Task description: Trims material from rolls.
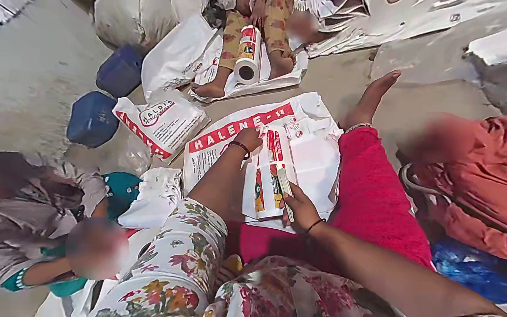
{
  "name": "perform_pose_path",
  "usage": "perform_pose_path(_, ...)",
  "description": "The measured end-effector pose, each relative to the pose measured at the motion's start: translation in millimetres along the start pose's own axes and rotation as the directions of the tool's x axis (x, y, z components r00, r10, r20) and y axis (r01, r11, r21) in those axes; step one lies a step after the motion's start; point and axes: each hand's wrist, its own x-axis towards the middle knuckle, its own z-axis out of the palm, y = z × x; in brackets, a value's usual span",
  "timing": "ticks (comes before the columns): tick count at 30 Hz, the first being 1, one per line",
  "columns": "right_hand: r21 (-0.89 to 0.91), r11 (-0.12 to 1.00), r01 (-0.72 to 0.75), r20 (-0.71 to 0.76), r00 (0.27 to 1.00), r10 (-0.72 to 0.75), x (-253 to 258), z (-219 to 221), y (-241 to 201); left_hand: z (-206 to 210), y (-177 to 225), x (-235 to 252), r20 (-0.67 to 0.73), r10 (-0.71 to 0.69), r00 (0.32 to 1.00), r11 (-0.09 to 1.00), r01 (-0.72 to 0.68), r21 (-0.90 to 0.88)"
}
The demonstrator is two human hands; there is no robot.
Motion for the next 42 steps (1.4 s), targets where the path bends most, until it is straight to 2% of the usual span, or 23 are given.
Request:
perform_pose_path(5,0.017,0.999,-0.034,-0.021,0.999,0.034,2.1,1.1,-0.8,7.4,14.0,-6.6,-0.147,-0.121,0.982,0.990,0.129,0.050)
perform_pose_path(12,0.011,1.000,-0.021,-0.026,0.999,0.021,4.2,-1.2,3.0,-12.0,12.8,-3.6,-0.203,-0.266,0.942,0.957,0.283,0.060)
perform_pose_path(14,0.008,1.000,-0.009,-0.047,0.999,0.009,4.8,-2.3,2.0,-21.9,-6.8,-5.9,-0.162,-0.345,0.925,0.927,0.362,0.094)
perform_pose_path(17,0.021,1.000,-0.005,-0.073,0.997,0.006,5.1,-1.3,2.5,-19.3,-59.1,-11.5,-0.110,-0.474,0.874,0.872,0.483,0.075)
perform_pose_path(19,0.036,0.999,-0.007,-0.081,0.997,0.010,5.7,0.0,1.9,-4.5,-93.6,-24.9,-0.177,-0.517,0.837,0.850,0.526,0.004)
perform_pose_path(21,0.048,0.999,-0.014,-0.088,0.996,0.018,7.7,0.1,0.1,16.9,-108.7,-44.2,-0.305,-0.420,0.855,0.893,0.449,0.029)
perform_pose_path(22,0.053,0.998,-0.017,-0.093,0.995,0.022,7.3,-0.7,0.2,33.0,-104.3,-59.4,-0.389,-0.279,0.878,0.940,0.332,0.076)
perform_pose_path(23,0.055,0.998,-0.016,-0.097,0.995,0.022,7.0,-1.4,0.0,51.6,-94.3,-78.8,-0.460,-0.073,0.885,0.981,0.146,0.126)
perform_pose_path(24,0.054,0.998,-0.017,-0.101,0.995,0.022,6.3,-0.7,0.6,69.5,-80.6,-103.3,-0.501,0.166,0.850,0.980,-0.085,0.180)
perform_pose_path(25,0.048,0.999,-0.010,-0.103,0.995,0.015,7.7,0.1,-0.2,83.6,-65.3,-127.3,-0.511,0.381,0.771,0.924,-0.315,0.215)
perform_pose_path(26,0.042,0.999,-0.001,-0.107,0.994,0.005,8.8,1.8,0.2,93.5,-49.0,-150.9,-0.469,0.516,0.717,0.853,-0.481,0.203)
perform_pose_path(27,0.034,0.999,0.004,-0.113,0.994,0.000,8.2,2.5,1.3,99.4,-35.0,-172.4,-0.364,0.551,0.751,0.831,-0.535,0.152)
perform_pose_path(28,0.023,1.000,0.010,-0.116,0.993,-0.008,7.7,2.6,1.6,100.8,-28.6,-187.2,-0.248,0.512,0.822,0.858,-0.503,0.104)
perform_pose_path(30,0.003,0.999,0.034,-0.110,0.993,-0.034,8.0,4.3,4.5,92.0,-37.5,-202.3,-0.038,0.274,0.961,0.958,-0.270,0.094)
perform_pose_path(31,-0.009,0.998,0.058,-0.111,0.992,-0.059,9.1,3.1,7.3,86.6,-45.7,-203.0,0.088,0.101,0.991,0.983,-0.113,0.143)
perform_pose_path(32,-0.022,0.997,0.075,-0.114,0.990,-0.077,7.9,2.1,10.6,86.5,-55.4,-202.7,0.184,-0.072,0.980,0.979,0.035,0.199)
perform_pose_path(33,-0.039,0.995,0.096,-0.119,0.988,-0.100,8.7,2.2,10.8,86.8,-64.7,-202.0,0.204,-0.199,0.958,0.962,0.152,0.226)
perform_pose_path(34,-0.057,0.992,0.115,-0.131,0.984,-0.121,8.2,2.1,10.7,91.0,-70.4,-202.4,0.157,-0.262,0.952,0.950,0.226,0.213)
perform_pose_path(36,-0.093,0.985,0.146,-0.147,0.976,-0.159,3.0,2.9,14.9,110.7,-71.1,-206.3,0.077,-0.237,0.968,0.962,0.223,0.159)
perform_pose_path(37,-0.124,0.978,0.167,-0.154,0.971,-0.185,-1.1,3.2,17.3,125.3,-69.8,-205.4,0.124,-0.198,0.972,0.974,0.180,0.141)
perform_pose_path(38,-0.173,0.966,0.191,-0.152,0.964,-0.218,-5.3,3.0,18.7,140.0,-68.1,-202.5,0.206,-0.177,0.962,0.981,0.155,0.119)
perform_pose_path(40,-0.281,0.929,0.240,-0.134,0.949,-0.285,-11.8,2.9,20.3,159.3,-71.4,-189.5,0.425,-0.158,0.892,0.987,0.125,0.105)
perform_pose_path(42,-0.381,0.886,0.263,-0.137,0.932,-0.335,-24.8,-0.9,15.0,161.3,-77.2,-177.9,0.539,-0.095,0.837,0.995,0.088,0.039)
